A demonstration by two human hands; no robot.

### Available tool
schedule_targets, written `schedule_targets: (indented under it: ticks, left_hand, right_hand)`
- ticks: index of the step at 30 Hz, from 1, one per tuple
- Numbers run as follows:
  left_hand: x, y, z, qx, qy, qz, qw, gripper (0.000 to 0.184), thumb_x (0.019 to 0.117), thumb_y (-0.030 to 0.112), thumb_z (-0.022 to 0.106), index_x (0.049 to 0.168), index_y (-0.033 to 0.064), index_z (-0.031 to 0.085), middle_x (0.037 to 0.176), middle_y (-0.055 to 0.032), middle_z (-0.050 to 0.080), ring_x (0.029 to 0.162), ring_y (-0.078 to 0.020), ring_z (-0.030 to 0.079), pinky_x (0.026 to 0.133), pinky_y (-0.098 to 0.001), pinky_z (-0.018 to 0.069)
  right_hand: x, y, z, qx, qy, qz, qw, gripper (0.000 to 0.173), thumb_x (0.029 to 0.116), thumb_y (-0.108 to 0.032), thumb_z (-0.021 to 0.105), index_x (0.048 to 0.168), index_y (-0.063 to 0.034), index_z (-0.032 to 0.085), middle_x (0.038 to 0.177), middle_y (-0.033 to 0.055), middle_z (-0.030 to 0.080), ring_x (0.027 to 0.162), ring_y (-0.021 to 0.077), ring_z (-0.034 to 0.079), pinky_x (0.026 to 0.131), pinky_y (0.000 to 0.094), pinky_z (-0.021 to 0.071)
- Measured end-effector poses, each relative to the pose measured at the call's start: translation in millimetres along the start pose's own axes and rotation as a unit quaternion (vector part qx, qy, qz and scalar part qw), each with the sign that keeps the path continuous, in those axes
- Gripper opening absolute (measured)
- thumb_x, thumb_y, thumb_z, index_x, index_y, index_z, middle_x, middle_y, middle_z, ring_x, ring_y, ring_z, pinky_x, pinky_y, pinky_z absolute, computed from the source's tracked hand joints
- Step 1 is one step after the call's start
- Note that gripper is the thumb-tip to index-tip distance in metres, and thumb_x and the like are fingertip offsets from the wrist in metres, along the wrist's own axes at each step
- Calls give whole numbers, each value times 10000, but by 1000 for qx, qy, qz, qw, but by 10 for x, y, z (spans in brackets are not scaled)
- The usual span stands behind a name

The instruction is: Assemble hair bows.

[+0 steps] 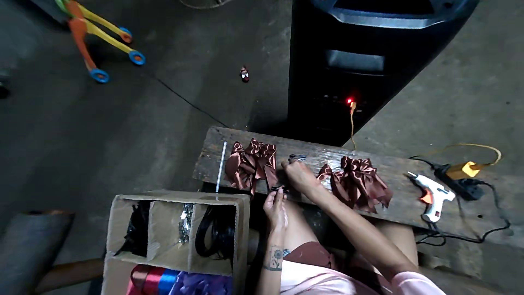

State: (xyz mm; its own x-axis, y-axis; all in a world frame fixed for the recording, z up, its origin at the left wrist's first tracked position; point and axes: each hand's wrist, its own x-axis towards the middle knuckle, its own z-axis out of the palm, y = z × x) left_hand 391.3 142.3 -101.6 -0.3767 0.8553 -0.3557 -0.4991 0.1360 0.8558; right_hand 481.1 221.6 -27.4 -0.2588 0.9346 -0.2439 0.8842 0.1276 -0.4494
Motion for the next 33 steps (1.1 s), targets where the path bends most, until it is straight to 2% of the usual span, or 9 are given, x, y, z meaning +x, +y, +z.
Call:
schedule_targets:
  ticks: [4, 7, 10, 13, 18, 21, 24, 28, 33]
  left_hand:
    - [7, -8, -14, -15, -15, 8, 1000, 174, 999, -65, 529, 901, -22, 666, 873, -41, 734, 768, -73, 684, 755, -210, 579]
    - [15, -11, -18, -14, -13, 3, 1000, 175, 1000, -68, 526, 899, -21, 661, 875, -39, 734, 764, -68, 678, 756, -209, 575]
    - [15, -16, -10, -21, -14, -1, 1000, 172, 1002, -66, 518, 897, -13, 643, 891, -44, 737, 804, -87, 697, 795, -235, 585]
    - [12, -18, -10, -29, -20, 2, 999, 172, 993, -79, 516, 892, -14, 639, 901, -50, 746, 845, -113, 720, 837, -266, 598]
    - [14, -17, -17, -13, -25, 2, 1000, 151, 986, -85, 531, 901, -25, 640, 930, -55, 741, 870, -105, 712, 846, -269, 596]
    - [19, -13, -9, -7, -21, 3, 1000, 150, 979, -93, 532, 895, -27, 638, 895, -38, 723, 844, -104, 704, 844, -278, 599]
    - [18, -3, 13, 0, -21, 0, 1000, 140, 979, -88, 537, 897, -26, 632, 902, -31, 721, 847, -92, 697, 840, -268, 593]
    - [6, -2, 19, -4, -28, -1, 1000, 165, 978, -98, 528, 876, -18, 629, 891, -30, 728, 825, -84, 700, 820, -255, 595]
    - [16, -28, 7, -11, -8, 21, 1000, 161, 996, -69, 515, 904, -8, 632, 867, -28, 724, 781, -85, 698, 781, -255, 601]
  right_hand:
    - [55, 261, 230, 100, 83, -49, 990, 259, 963, 3, 630, 1216, 27, 681, 1138, 265, 687, 1033, 445, 685, 905, 589, 550]
    - [-31, 479, 333, 129, 158, -47, 978, 169, 934, -6, 676, 1088, 40, 730, 1095, 247, 706, 1069, 431, 674, 957, 568, 529]
    - [-58, 615, 409, 110, 214, -41, 970, 83, 919, -29, 709, 949, 29, 761, 991, 228, 706, 1014, 425, 663, 903, 552, 540]
    - [-52, 618, 365, 105, 228, -34, 968, 68, 915, -10, 706, 931, 27, 760, 965, 231, 699, 995, 434, 658, 887, 556, 535]
    - [-113, 576, 311, 147, 217, -44, 964, 135, 950, -93, 702, 958, 30, 758, 975, 220, 710, 989, 405, 677, 909, 548, 539]
    - [-279, 461, 188, 248, 90, -10, 964, 185, 971, -168, 703, 1029, -3, 764, 943, 142, 747, 878, 263, 719, 854, 483, 575]
    - [-328, 404, 148, 295, -17, 33, 955, 163, 946, -123, 727, 1062, -9, 746, 932, 122, 730, 849, 219, 692, 840, 444, 559]
    - [-360, 429, 195, 312, 3, 57, 948, 107, 948, -99, 721, 1005, -14, 753, 865, 102, 716, 796, 195, 667, 800, 423, 546]
    - [-440, 598, 189, 354, 34, 45, 934, 66, 932, -82, 735, 964, -26, 752, 808, 49, 697, 718, 99, 626, 723, 322, 536]
